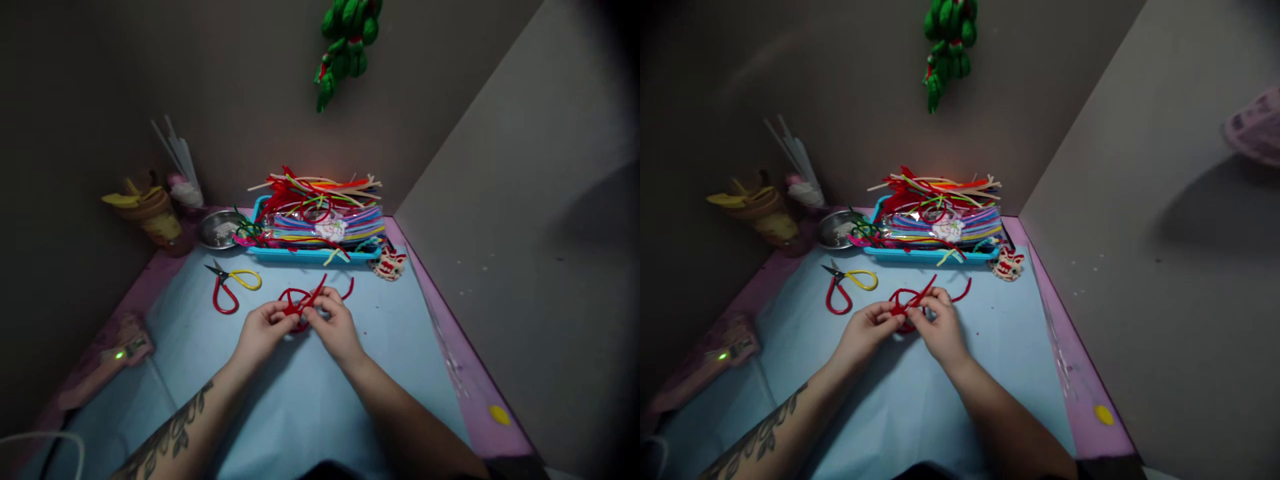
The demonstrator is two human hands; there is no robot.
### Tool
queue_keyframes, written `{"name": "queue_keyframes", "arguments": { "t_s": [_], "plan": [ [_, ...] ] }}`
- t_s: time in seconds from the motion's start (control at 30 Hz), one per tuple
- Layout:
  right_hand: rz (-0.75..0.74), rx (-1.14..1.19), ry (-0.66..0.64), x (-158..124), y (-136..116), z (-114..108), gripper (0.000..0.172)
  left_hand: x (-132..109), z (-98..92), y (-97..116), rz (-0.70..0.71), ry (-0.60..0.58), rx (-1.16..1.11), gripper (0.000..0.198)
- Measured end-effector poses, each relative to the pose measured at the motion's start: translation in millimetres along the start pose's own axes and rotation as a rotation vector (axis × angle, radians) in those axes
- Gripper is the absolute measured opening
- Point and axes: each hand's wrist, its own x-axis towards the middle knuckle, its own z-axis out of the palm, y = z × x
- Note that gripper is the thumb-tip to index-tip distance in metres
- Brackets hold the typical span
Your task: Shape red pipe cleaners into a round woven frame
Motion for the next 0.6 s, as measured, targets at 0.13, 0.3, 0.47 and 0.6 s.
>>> {"name": "queue_keyframes", "arguments": {
  "t_s": [0.13,0.3,0.47,0.6],
  "plan": [
    [-0.201,-0.184,0.107,2.7,4.9,-16.8,0.017,-0.6,-2.4,5.4,-0.041,0.001,-0.055,0.040],
    [-0.498,-0.444,0.127,8.1,13.4,-29.1,0.033,-3.4,-2.9,12.0,-0.120,-0.058,-0.094,0.041],
    [-0.528,-0.459,0.134,8.3,11.5,-29.2,0.022,-4.2,-1.4,13.1,-0.135,-0.112,-0.066,0.040],
    [-0.358,-0.240,0.102,3.7,2.1,-25.8,0.019,-4.5,-0.8,11.9,-0.096,-0.056,-0.053,0.039]
  ]
}}
